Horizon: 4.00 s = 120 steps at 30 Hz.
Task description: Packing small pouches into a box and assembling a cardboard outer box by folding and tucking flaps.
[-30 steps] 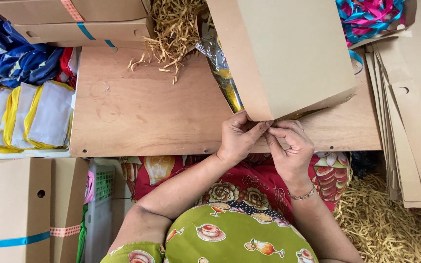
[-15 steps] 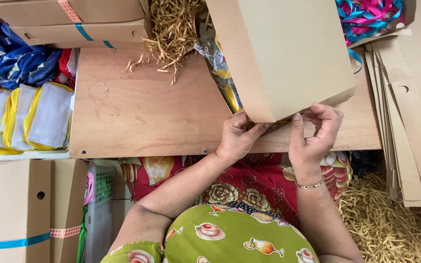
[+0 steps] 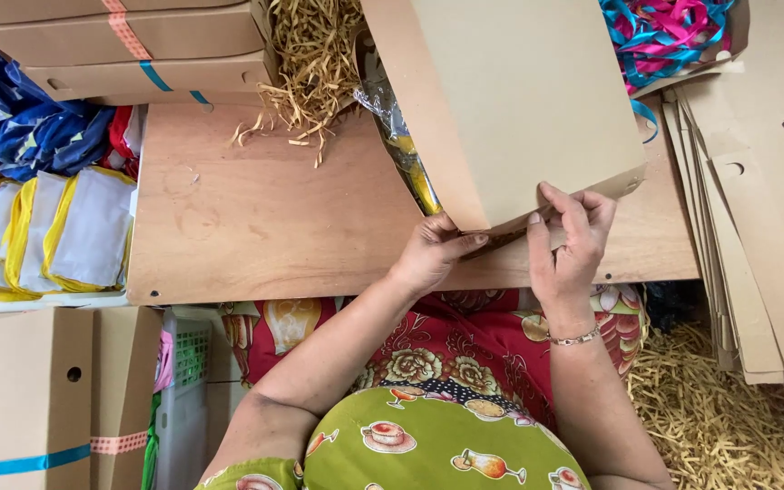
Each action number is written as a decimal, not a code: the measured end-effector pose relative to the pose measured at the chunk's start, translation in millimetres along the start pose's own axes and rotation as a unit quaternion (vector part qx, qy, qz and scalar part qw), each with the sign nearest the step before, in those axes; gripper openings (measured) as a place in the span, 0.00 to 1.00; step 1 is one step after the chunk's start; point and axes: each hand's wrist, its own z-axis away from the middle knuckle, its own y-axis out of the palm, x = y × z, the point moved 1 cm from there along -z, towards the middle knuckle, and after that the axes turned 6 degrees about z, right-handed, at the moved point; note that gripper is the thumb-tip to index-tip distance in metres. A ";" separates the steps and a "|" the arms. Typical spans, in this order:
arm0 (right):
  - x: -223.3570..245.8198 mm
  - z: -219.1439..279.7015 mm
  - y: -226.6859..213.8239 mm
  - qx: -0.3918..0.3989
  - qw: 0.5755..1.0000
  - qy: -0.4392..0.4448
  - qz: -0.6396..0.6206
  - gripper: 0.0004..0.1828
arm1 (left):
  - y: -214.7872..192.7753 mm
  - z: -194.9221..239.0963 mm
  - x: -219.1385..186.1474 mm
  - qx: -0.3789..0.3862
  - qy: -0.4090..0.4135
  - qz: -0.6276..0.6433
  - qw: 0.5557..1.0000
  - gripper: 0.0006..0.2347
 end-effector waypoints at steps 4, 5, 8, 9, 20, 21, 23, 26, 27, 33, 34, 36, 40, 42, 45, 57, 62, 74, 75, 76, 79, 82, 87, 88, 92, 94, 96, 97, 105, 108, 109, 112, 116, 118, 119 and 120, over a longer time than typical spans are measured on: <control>-8.1 19.1 9.7 0.008 0.987 0.146 -0.062 0.28 | 1.8 -0.6 -15.1 -0.072 -0.044 0.021 0.996 0.14; -16.2 26.8 13.3 -0.039 0.963 0.231 -0.136 0.29 | 7.4 2.6 -22.4 -0.071 -0.053 0.015 0.996 0.17; 2.2 24.3 9.0 -0.099 0.885 0.365 -0.270 0.33 | 32.7 9.2 -48.1 -0.057 -0.051 -0.013 0.997 0.21; 15.6 20.9 4.2 -0.114 0.841 0.416 -0.327 0.34 | 42.9 12.5 -56.7 -0.042 -0.043 -0.034 0.998 0.22; 7.6 25.0 -6.6 -0.036 0.704 0.565 -0.430 0.12 | 57.4 18.3 -138.2 0.074 -0.200 -0.546 0.810 0.26; -8.1 37.2 -7.3 -0.030 0.709 0.563 -0.424 0.09 | 55.9 15.0 -155.3 0.099 -0.236 -0.587 0.768 0.28; -32.0 55.9 -3.1 -0.023 0.714 0.564 -0.415 0.08 | 37.9 4.8 -162.0 0.014 -0.234 -0.562 0.793 0.30; -34.7 61.3 0.0 -0.011 0.712 0.570 -0.411 0.07 | 28.6 0.6 -147.7 -0.070 -0.260 -0.421 0.866 0.40; -29.9 60.5 -0.2 -0.010 0.703 0.578 -0.414 0.08 | 29.5 1.2 -137.7 -0.064 -0.289 -0.304 0.905 0.48; -2.9 47.1 -2.6 -0.001 0.684 0.598 -0.417 0.13 | 14.8 -3.0 -84.1 -0.138 -0.266 -0.264 0.917 0.49; -0.7 44.1 -3.8 -0.001 0.685 0.597 -0.418 0.13 | 18.1 -2.5 -82.0 -0.138 -0.265 -0.264 0.917 0.49; 4.1 39.8 -7.8 0.001 0.695 0.594 -0.405 0.14 | 24.3 1.4 -77.1 -0.164 -0.267 -0.265 0.912 0.51; 14.1 28.1 -10.7 -0.015 0.678 0.600 -0.425 0.14 | 56.4 5.7 -80.0 -0.149 -0.275 -0.323 0.893 0.51; 8.6 31.4 -11.8 -0.020 0.686 0.597 -0.414 0.14 | 64.8 7.6 -76.5 -0.149 -0.287 -0.321 0.890 0.51; -18.9 45.0 -15.4 -0.016 0.699 0.593 -0.399 0.16 | 67.6 9.2 -69.1 -0.162 -0.281 -0.335 0.885 0.48; -34.3 54.5 -27.3 0.033 0.763 0.577 -0.291 0.12 | 73.7 6.7 -81.1 -0.057 -0.307 -0.405 0.860 0.40; -92.9 88.0 -23.1 0.054 0.767 0.570 -0.288 0.13 | 62.6 -17.7 -129.1 -0.122 -0.256 -0.459 0.842 0.40; -54.2 63.7 -28.7 0.061 0.748 0.566 -0.341 0.10 | 13.5 -128.7 -161.1 -0.252 -0.172 -0.444 0.843 0.53; -62.0 69.4 -29.3 0.060 0.748 0.561 -0.349 0.09 | 4.3 -134.2 -158.0 -0.249 -0.162 -0.440 0.847 0.51; -65.0 66.5 -29.2 0.059 0.747 0.562 -0.349 0.09 | 3.1 -139.0 -159.2 -0.248 -0.163 -0.441 0.847 0.51; -67.5 57.5 -33.8 0.068 0.751 0.553 -0.355 0.06 | -6.0 -144.2 -157.9 -0.232 -0.152 -0.346 0.896 0.53; -67.8 29.4 -44.9 0.041 0.782 0.562 -0.266 0.24 | -12.9 -150.6 -158.1 -0.197 -0.134 -0.354 0.904 0.49; -97.6 -16.4 -60.9 -0.037 0.817 0.551 -0.165 0.43 | 8.9 -147.9 -177.9 -0.169 -0.206 -0.414 0.871 0.32; -99.1 -28.8 -57.8 -0.037 0.817 0.551 -0.166 0.43 | 13.4 -150.2 -180.4 -0.169 -0.205 -0.415 0.870 0.32; -152.2 -43.5 -51.4 -0.112 0.795 0.576 -0.152 0.14 | 18.1 -149.0 -178.8 -0.183 -0.217 -0.398 0.872 0.30; -185.3 -46.3 -47.8 -0.146 0.783 0.579 -0.172 0.17 | 17.2 -150.4 -178.4 -0.185 -0.215 -0.413 0.865 0.33; -200.9 -49.5 -46.4 -0.162 0.765 0.605 -0.150 0.13 | 15.6 -150.2 -177.1 -0.183 -0.223 -0.405 0.868 0.30; -203.4 -51.2 -46.9 -0.161 0.765 0.606 -0.150 0.13 | 15.1 -150.5 -176.2 -0.183 -0.224 -0.405 0.867 0.30; -169.6 -73.0 -40.2 -0.184 0.746 0.576 -0.277 0.07 | 5.7 -147.4 -154.5 -0.199 -0.208 -0.308 0.907 0.40; -170.3 -75.2 -34.9 -0.187 0.753 0.562 -0.287 0.20 | 17.9 -137.4 -158.2 -0.210 -0.240 -0.264 0.910 0.40; -169.6 -76.1 -34.8 -0.184 0.754 0.560 -0.289 0.20 | 16.2 -136.1 -157.8 -0.212 -0.237 -0.264 0.911 0.40; -173.4 -67.1 -36.4 -0.184 0.759 0.562 -0.274 0.23 | 7.3 -127.6 -152.6 -0.172 -0.240 -0.219 0.930 0.35; -184.9 -57.0 -37.6 -0.141 0.802 0.458 -0.357 0.27 | -1.5 -117.9 -151.3 -0.165 -0.238 -0.199 0.936 0.34; -173.1 -54.9 -41.0 -0.132 0.801 0.439 -0.386 0.29 | -0.6 -108.1 -151.8 -0.161 -0.232 -0.194 0.940 0.32; -160.8 -57.1 -41.9 -0.094 0.797 0.423 -0.421 0.30 | 1.1 -104.0 -152.0 -0.145 -0.231 -0.176 0.946 0.33; -148.4 -59.3 -43.0 -0.056 0.790 0.407 -0.455 0.31 | 2.9 -100.0 -152.3 -0.129 -0.230 -0.159 0.951 0.33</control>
